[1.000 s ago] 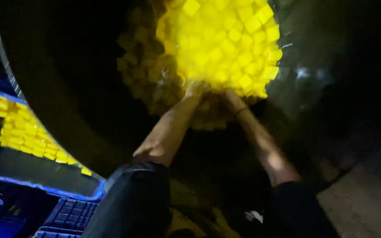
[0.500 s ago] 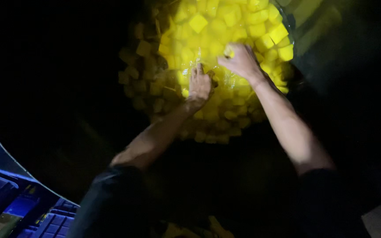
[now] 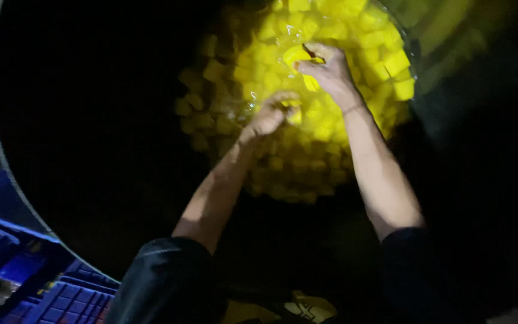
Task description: The person washes yellow tofu blocks in a large water-filled basin, picking up individual blocks, rubbing and squeezing them under water, and placing the washed blocks into a blue plastic crate. They continue transferring washed blocks one at a time and rearrange them in the crate.
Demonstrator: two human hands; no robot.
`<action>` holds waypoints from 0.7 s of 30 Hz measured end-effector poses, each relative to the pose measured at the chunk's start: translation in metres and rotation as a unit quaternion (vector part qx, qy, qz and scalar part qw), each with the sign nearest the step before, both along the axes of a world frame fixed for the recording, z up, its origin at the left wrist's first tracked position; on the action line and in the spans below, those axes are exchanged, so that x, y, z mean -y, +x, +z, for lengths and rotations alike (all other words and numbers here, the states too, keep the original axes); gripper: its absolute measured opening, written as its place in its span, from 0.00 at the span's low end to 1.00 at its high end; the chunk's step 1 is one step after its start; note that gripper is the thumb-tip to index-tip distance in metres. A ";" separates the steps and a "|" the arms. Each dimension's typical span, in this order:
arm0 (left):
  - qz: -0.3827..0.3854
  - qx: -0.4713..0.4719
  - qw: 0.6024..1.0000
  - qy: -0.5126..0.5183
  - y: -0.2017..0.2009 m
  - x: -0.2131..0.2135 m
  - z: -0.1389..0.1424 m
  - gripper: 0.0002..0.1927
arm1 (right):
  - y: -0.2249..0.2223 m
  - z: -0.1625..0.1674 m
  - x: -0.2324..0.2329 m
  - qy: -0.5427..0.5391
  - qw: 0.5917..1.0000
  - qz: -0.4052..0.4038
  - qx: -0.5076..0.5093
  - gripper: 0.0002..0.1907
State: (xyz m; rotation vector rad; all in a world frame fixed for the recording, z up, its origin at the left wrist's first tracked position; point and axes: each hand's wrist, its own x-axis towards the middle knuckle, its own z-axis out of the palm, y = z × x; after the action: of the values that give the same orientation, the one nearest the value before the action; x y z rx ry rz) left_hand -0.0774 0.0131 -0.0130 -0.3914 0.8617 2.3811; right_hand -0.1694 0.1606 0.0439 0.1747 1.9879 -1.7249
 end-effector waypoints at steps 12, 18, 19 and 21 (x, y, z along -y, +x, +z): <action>0.228 0.172 0.948 0.137 -0.036 -0.066 0.029 0.13 | 0.068 0.018 -0.043 0.056 0.998 -0.042 -0.005 0.17; 0.263 0.092 0.928 0.247 -0.049 -0.075 0.054 0.14 | 0.055 0.053 -0.021 0.393 0.795 0.129 -0.443 0.27; 0.258 0.098 0.925 0.263 -0.052 -0.073 0.063 0.15 | 0.051 0.058 -0.018 0.279 0.909 0.068 -0.302 0.27; 0.273 0.154 0.917 0.246 -0.063 -0.060 0.084 0.16 | 0.044 0.065 -0.016 0.011 0.999 -0.046 0.019 0.28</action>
State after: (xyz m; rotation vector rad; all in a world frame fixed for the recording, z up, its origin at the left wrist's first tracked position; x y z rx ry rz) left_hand -0.1402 0.0735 0.0711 -0.8536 -0.0232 2.8053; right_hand -0.1252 0.1764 0.1088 0.3078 1.9991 -1.7438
